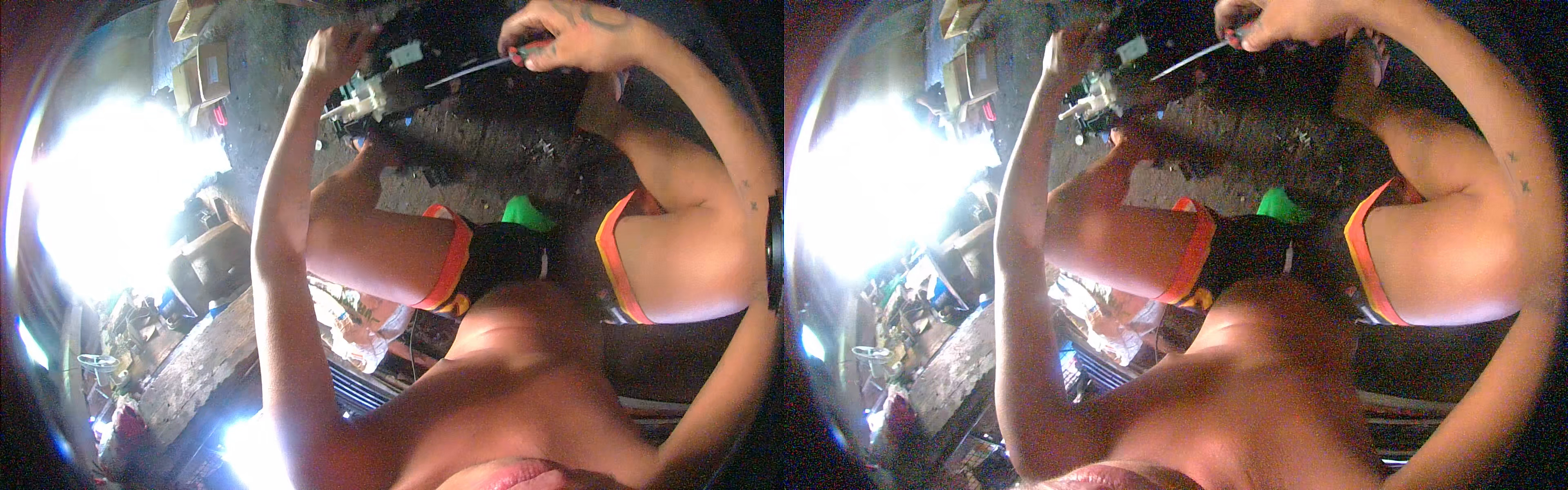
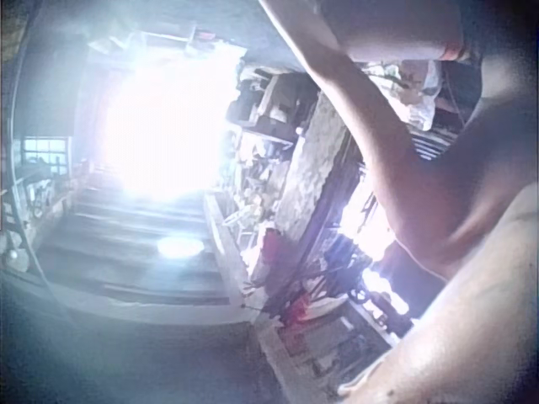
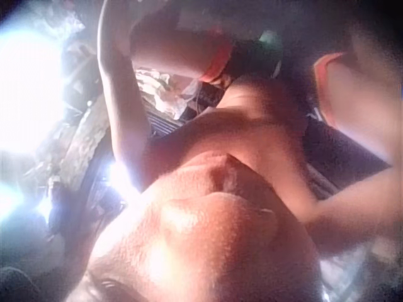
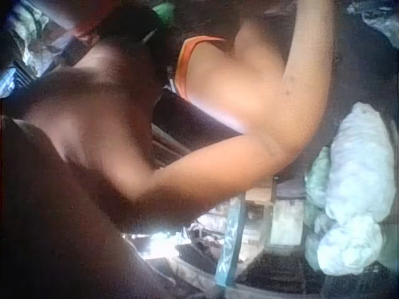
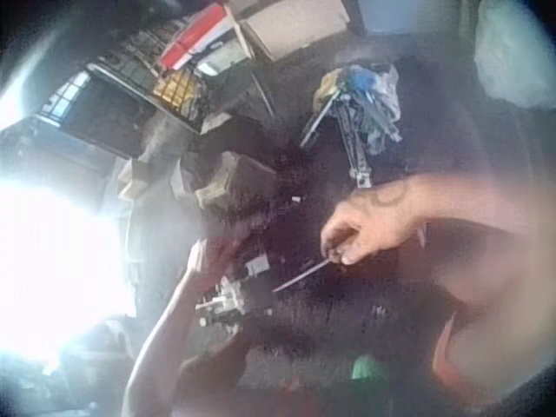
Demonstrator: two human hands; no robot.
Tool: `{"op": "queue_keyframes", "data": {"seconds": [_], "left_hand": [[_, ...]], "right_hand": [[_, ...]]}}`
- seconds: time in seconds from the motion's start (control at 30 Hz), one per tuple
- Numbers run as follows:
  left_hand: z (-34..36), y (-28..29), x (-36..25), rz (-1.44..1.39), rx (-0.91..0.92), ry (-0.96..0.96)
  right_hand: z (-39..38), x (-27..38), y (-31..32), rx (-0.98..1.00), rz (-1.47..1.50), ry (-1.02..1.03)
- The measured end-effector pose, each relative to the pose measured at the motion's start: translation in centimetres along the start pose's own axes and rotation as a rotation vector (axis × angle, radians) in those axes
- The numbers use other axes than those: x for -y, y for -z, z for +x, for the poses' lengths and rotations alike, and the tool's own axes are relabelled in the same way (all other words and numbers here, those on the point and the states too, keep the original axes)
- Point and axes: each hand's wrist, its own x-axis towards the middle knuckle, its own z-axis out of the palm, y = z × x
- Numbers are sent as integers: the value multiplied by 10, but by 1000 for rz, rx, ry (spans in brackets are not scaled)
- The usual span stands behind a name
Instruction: The person sits on the floor and uses a screwdriver to disassemble and reassemble a small electronic device. They remove screws, separate casing parts, and manipulate internal components before putting the device back together.
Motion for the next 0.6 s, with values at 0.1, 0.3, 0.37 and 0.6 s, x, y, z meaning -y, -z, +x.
{"op": "queue_keyframes", "data": {"seconds": [0.1,0.3,0.37,0.6], "left_hand": [[21,-7,-8,-60,-79,-45],[2,-12,15,-310,-78,-38],[4,-7,-1,-308,-77,-60],[15,-26,-12,70,-276,134]], "right_hand": [[11,-19,-13,-82,-128,6],[20,-8,-10,-170,-263,36],[23,-8,-9,-192,-196,13],[41,-7,20,-259,-212,142]]}}
